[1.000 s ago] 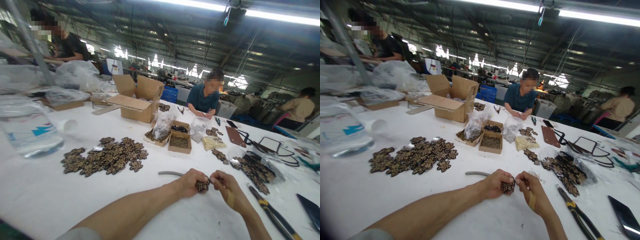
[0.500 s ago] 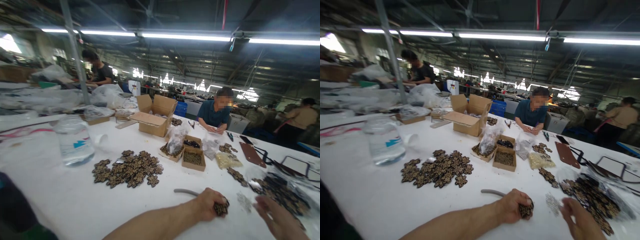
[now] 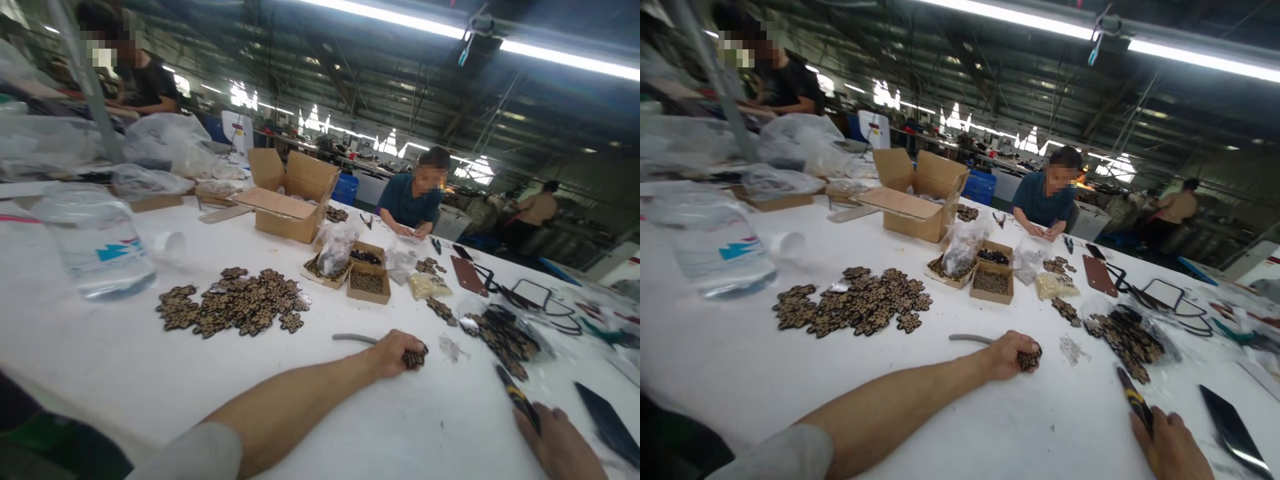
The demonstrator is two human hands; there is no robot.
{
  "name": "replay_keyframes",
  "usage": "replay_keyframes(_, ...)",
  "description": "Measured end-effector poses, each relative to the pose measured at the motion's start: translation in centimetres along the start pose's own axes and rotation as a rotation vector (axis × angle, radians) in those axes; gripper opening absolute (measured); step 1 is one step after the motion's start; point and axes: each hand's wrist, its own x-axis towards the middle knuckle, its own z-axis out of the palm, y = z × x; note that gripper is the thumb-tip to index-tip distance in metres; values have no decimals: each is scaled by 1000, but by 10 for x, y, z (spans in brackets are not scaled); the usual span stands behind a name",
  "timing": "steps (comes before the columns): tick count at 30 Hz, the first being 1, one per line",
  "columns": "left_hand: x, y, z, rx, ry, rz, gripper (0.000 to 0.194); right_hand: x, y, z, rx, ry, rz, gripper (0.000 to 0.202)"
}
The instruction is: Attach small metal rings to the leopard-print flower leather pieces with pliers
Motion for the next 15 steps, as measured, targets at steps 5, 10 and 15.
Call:
replay_keyframes(5, 2, 9, 3, -22, -43, -18, 18, 6, 2, 3, 297, -190, 164, 54)
replay_keyframes(10, 0, 26, 13, -4, -69, 3, 19, -1, -44, 6, 1310, -287, 384, 47)
replay_keyframes(15, 0, 46, 12, 40, -10, 98, 22, 11, -101, 2, 1648, -476, 361, 35)
